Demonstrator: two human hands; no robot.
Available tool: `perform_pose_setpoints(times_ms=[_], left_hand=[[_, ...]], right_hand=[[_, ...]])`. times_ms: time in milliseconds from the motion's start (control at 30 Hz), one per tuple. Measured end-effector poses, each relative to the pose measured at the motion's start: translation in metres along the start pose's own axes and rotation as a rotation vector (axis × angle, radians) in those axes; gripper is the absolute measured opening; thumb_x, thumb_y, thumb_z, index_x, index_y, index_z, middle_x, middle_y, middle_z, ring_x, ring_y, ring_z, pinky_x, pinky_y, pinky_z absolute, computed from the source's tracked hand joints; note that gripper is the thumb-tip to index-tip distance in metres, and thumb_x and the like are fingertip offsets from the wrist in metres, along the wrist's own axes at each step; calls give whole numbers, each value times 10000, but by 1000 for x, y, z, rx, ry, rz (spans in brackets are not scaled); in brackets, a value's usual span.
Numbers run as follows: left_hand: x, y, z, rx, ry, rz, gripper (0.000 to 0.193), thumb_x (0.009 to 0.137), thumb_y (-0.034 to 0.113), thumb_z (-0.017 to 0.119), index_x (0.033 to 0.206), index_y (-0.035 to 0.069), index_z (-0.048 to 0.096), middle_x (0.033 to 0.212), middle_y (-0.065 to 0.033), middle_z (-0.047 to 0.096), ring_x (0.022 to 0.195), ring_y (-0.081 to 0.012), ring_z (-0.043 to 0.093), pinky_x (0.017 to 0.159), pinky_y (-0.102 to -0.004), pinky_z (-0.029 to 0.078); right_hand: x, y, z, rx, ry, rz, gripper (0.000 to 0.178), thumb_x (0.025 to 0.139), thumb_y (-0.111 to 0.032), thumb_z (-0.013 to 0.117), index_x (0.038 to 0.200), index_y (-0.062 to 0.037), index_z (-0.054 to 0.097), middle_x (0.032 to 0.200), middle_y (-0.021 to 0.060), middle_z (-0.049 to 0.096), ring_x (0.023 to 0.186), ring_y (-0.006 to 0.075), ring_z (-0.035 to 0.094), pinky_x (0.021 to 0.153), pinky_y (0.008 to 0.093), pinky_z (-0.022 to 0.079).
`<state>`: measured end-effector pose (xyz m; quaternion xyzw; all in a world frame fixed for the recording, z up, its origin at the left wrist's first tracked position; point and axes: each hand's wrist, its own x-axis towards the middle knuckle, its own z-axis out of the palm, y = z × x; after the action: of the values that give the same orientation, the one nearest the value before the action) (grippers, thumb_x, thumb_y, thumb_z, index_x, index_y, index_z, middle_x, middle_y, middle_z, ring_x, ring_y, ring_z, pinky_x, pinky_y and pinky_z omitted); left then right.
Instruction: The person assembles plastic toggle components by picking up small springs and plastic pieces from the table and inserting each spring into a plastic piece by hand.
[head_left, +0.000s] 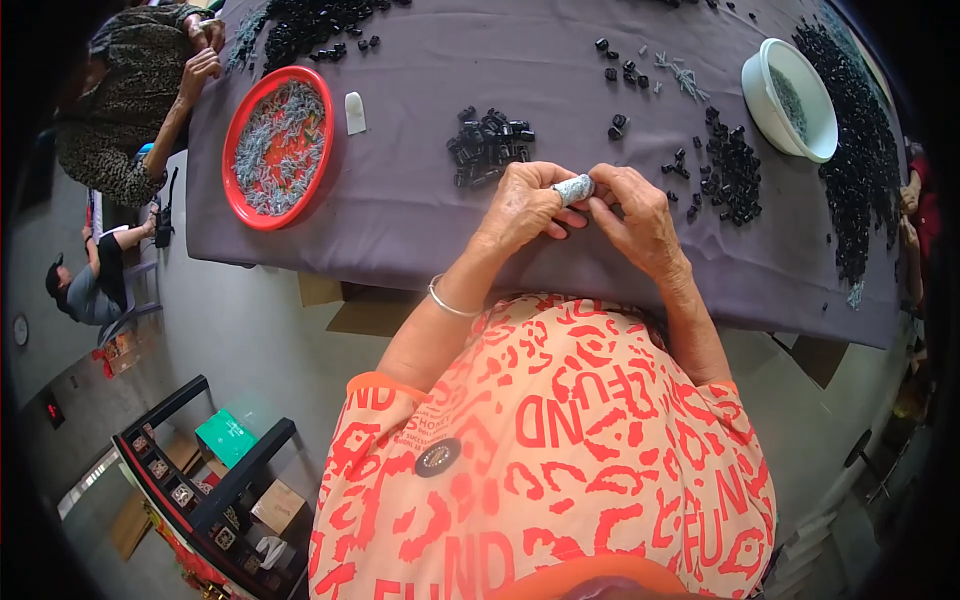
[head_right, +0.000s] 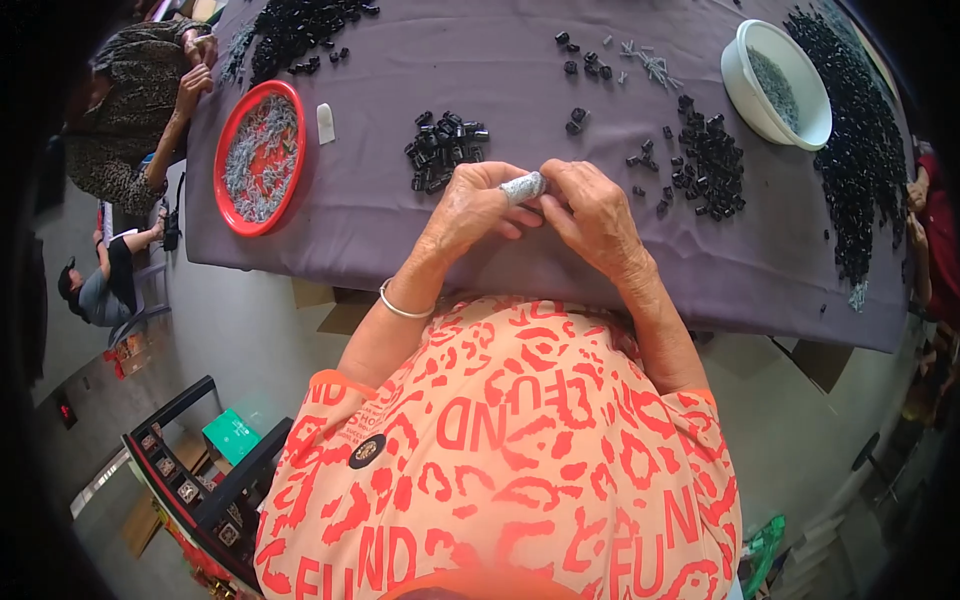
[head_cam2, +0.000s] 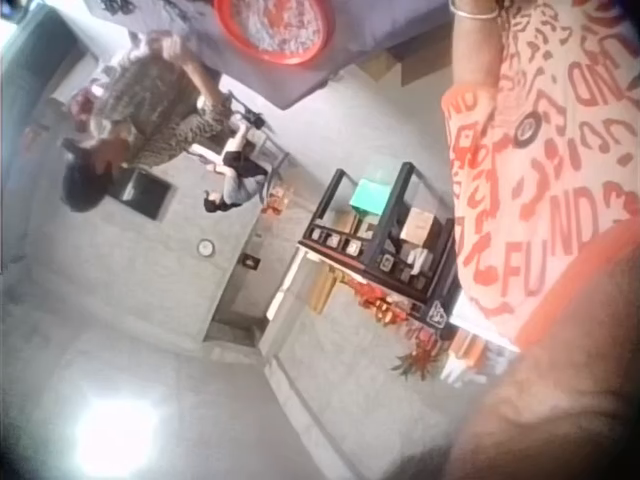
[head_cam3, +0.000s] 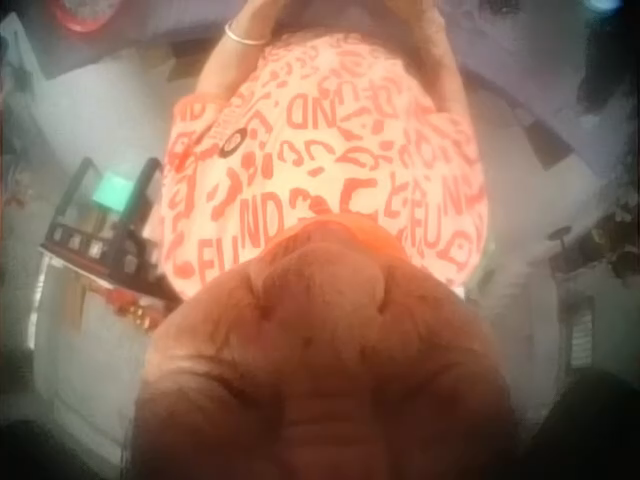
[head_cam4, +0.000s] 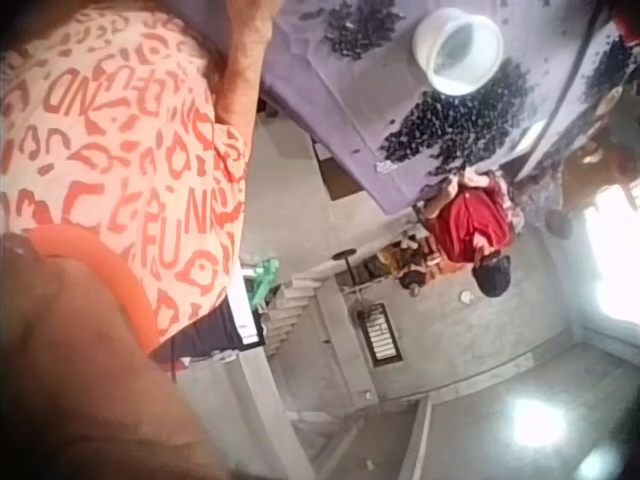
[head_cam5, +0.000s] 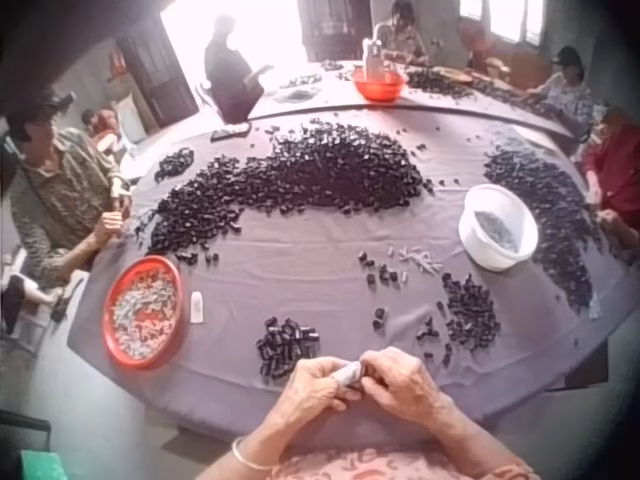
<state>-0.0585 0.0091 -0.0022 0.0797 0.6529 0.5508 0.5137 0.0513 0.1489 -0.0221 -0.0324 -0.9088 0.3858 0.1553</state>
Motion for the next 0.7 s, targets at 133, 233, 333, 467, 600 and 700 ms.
perform_pose_setpoints(times_ms=[133, 233, 333, 467, 600, 700], left_hand=[[1, -3, 0, -12, -8, 20, 269, 876, 224, 609, 1020, -1, 640, 874, -93, 674, 695, -133, 664, 540, -222, 521], [0, -2, 2, 23, -7, 3, 267, 879, 230, 604, 1014, 3, 644, 865, -86, 673, 700, -128, 662, 548, -227, 523], [-2, -1, 2, 11, -10, 12, 273, 887, 243, 593, 1010, 5, 646, 862, -86, 671, 708, -132, 663, 555, -229, 525], [-1, -2, 1, -1, -12, 28, 300, 893, 267, 580, 1018, 0, 635, 864, -89, 669, 703, -140, 663, 551, -229, 524], [-1, 9, 0, -17, -6, -71, 316, 882, 271, 596, 1023, -10, 621, 845, -97, 663, 691, -141, 664, 539, -224, 520], [1, 3, 1, 75, -18, -2, 325, 866, 270, 619, 1028, -11, 618, 828, -105, 658, 681, -141, 663, 522, -217, 510]], right_hand=[[-3, -3, 4, 49, 65, 44, 424, 733, 81, 613, 1137, -17, 532, 859, 91, 595, 750, 172, 620, 649, 277, 519], [-4, 5, 9, 57, 131, -52, 453, 729, 95, 616, 1156, -31, 530, 868, 89, 598, 737, 168, 618, 648, 275, 520], [-5, 3, 11, 97, 186, -45, 447, 706, 69, 630, 1130, -26, 525, 792, 90, 577, 696, 235, 581, 643, 332, 496], [-8, 11, 13, 67, 192, -94, 454, 731, 84, 644, 1156, -22, 527, 835, 90, 603, 717, 177, 624, 639, 281, 524], [-9, 12, 15, 62, 209, -97, 468, 732, 87, 650, 1167, -22, 515, 840, 101, 612, 721, 185, 627, 636, 284, 522], [-11, 13, 17, 82, 213, -84, 477, 730, 91, 648, 1172, -20, 507, 853, 108, 617, 724, 192, 628, 638, 289, 522]])
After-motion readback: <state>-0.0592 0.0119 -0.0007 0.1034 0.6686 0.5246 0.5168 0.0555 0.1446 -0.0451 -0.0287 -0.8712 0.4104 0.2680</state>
